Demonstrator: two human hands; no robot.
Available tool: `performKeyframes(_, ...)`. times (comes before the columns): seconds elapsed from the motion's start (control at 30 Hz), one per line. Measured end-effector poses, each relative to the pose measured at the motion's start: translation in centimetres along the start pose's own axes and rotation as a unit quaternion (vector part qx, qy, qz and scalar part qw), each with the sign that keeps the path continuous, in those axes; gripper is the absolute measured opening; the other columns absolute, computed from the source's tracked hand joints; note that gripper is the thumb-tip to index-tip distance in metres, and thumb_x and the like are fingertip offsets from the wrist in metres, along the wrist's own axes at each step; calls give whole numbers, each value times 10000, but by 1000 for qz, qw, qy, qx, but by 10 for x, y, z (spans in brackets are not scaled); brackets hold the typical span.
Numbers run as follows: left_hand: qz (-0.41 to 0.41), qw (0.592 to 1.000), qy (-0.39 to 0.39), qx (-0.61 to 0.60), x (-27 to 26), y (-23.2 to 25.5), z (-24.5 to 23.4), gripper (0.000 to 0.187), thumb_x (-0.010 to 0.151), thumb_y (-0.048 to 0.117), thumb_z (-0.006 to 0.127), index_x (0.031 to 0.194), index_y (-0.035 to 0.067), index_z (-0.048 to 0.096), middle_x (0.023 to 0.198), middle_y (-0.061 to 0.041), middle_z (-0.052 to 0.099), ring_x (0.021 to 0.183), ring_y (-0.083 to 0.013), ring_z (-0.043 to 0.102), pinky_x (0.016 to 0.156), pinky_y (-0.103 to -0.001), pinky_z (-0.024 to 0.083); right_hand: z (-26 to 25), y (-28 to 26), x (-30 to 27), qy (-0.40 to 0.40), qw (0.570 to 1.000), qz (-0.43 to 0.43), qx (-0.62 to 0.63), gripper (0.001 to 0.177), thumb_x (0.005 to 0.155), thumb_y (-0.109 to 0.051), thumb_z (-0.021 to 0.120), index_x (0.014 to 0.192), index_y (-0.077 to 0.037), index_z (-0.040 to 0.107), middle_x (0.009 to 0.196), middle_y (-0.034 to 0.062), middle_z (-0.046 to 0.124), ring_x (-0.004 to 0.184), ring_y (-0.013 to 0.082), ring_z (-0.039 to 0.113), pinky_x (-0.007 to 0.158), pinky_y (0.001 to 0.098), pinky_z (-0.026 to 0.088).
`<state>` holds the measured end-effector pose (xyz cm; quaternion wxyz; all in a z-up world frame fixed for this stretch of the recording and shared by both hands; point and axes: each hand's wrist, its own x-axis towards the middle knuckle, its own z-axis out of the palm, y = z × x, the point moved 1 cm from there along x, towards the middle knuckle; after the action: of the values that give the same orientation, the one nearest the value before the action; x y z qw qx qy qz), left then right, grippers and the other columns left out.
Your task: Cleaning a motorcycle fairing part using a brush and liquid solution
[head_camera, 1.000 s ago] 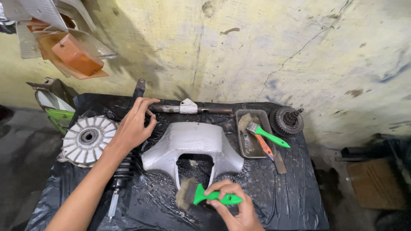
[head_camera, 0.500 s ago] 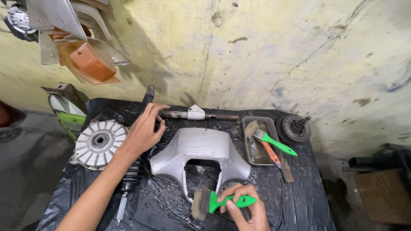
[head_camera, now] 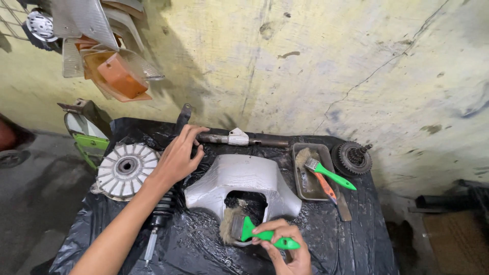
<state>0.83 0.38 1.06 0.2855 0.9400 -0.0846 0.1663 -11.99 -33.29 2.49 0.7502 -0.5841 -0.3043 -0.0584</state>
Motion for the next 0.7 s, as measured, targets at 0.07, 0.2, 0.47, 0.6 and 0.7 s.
performKeyframes(0.07, 3, 1000, 0, 3, 2, 0, -1, 502, 1013, 133, 608, 1511, 143, 548, 1383, -77, 556, 1010, -206, 724, 899, -435, 581, 6, 8, -2, 10, 1000, -24, 17, 142, 1022, 26, 665, 1008, -59, 552, 1063, 320, 759, 813, 339, 789, 820, 412, 708)
performKeyframes(0.2, -8, 1000, -13, -2, 0, 4, -2, 501, 1014, 138, 600, 1512, 145, 542, 1369, -83, 544, 1012, -223, 719, 858, -457, 595, 22, 14, -2, 18, 999, -46, -15, 120, 1050, 9, 641, 1021, -60, 547, 1109, 332, 748, 986, 385, 809, 890, 449, 737)
performKeyframes(0.47, 3, 1000, 6, -11, -2, 3, -3, 505, 1004, 124, 589, 1507, 140, 548, 1355, -81, 554, 997, -211, 705, 893, -428, 578, 4, 6, 20, -4, 998, -15, -61, 144, 1059, 30, 579, 1055, -80, 486, 1087, 291, 747, 944, 333, 760, 902, 416, 673)
performKeyframes(0.6, 2, 1000, 2, -14, 1, 4, -4, 516, 1002, 123, 594, 1515, 146, 549, 1380, -92, 553, 1006, -212, 714, 928, -426, 566, 1, -1, 23, -33, 993, -34, -110, 115, 1070, -52, 601, 1009, -97, 515, 1070, 279, 797, 975, 321, 821, 929, 393, 622)
performKeyframes(0.7, 23, 999, 21, -22, 0, -6, 5, 510, 1000, 98, 596, 1506, 130, 550, 1368, -92, 558, 994, -202, 720, 927, -405, 557, -12, -2, 19, 31, 998, -33, -42, 143, 1058, -42, 615, 1019, -101, 490, 997, 312, 769, 919, 364, 794, 885, 426, 670)
